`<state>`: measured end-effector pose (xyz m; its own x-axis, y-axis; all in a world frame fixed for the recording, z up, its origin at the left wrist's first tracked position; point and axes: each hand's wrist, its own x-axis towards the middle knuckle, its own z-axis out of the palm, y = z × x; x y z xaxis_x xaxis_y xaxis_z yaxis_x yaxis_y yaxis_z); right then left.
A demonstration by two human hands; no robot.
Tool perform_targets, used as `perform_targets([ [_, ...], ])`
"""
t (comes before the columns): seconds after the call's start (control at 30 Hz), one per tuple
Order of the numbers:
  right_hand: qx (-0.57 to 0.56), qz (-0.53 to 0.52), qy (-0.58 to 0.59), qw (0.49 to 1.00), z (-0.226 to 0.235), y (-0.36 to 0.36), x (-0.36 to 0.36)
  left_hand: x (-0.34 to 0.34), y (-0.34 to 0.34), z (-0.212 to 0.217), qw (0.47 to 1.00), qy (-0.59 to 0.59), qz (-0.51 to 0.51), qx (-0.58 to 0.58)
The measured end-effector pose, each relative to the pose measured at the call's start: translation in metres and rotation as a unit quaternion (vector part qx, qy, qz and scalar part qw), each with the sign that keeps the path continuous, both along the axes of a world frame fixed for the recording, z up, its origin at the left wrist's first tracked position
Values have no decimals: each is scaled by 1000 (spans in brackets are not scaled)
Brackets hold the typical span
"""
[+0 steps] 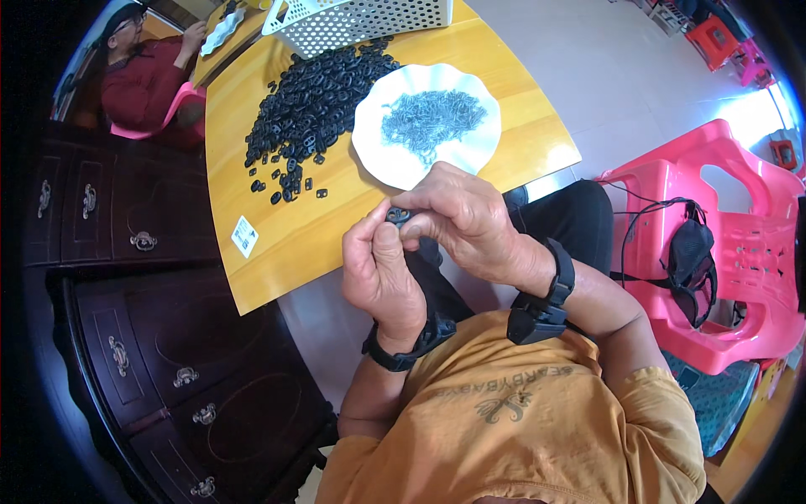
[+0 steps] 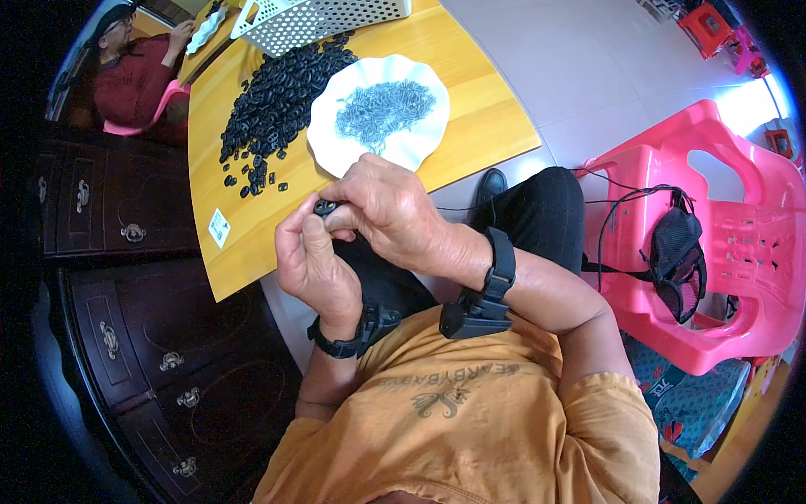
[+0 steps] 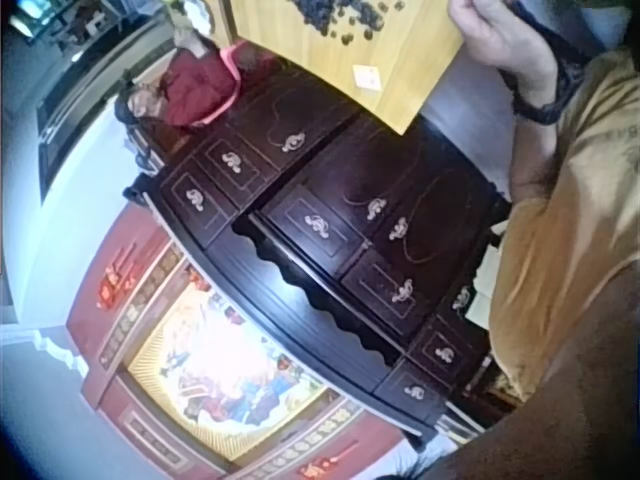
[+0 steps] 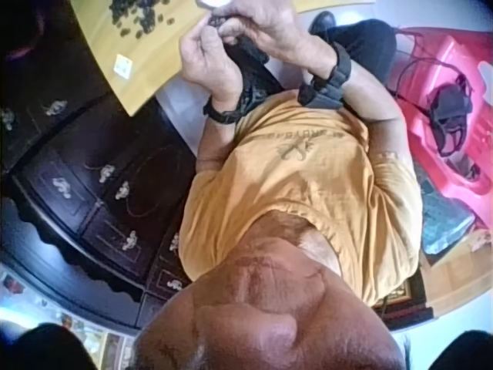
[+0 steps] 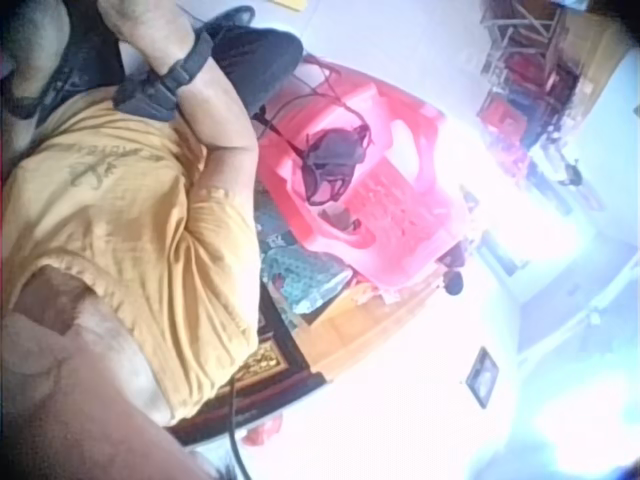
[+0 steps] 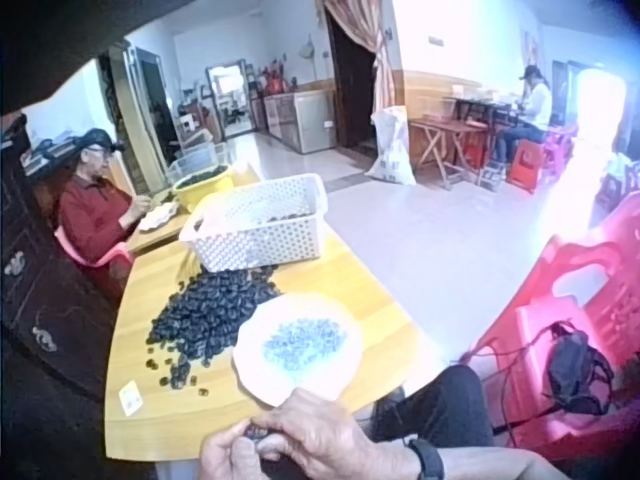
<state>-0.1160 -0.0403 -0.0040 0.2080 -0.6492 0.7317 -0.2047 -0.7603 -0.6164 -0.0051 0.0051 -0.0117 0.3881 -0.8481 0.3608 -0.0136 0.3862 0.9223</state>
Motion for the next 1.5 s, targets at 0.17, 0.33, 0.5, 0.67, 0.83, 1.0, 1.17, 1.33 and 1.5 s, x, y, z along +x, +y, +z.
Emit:
perform_targets([
  [0.17,-10,-8,-18,1000,4,4,3,-5,0,-3,999,-3,19,-27],
  [0.33,-19,-22,-4,1000,1,7,4,-10,1,-8,999,8,35,-12],
  [0.5,1,-33,-22,999,-1,9,8,-7,-2,-11,999,31,22,-15],
  [0.67,78,14,0,997,-2,-2,-1,8,-5,-8,997,24,-42,58],
  [0.83,282,53,-23,958,10,-20,-16,70,-23,-22,980,-128,30,147],
  [1.0,240,-64,30,968,48,-94,-25,115,-56,-26,934,-327,71,120],
  [1.17,96,-166,51,980,68,-183,-24,113,-82,-18,832,-536,90,114],
  [1.33,2,-289,149,946,73,-241,-19,117,-86,-31,766,-630,88,92],
  [1.5,11,-301,195,933,72,-270,-24,118,-81,-27,777,-617,64,110],
])
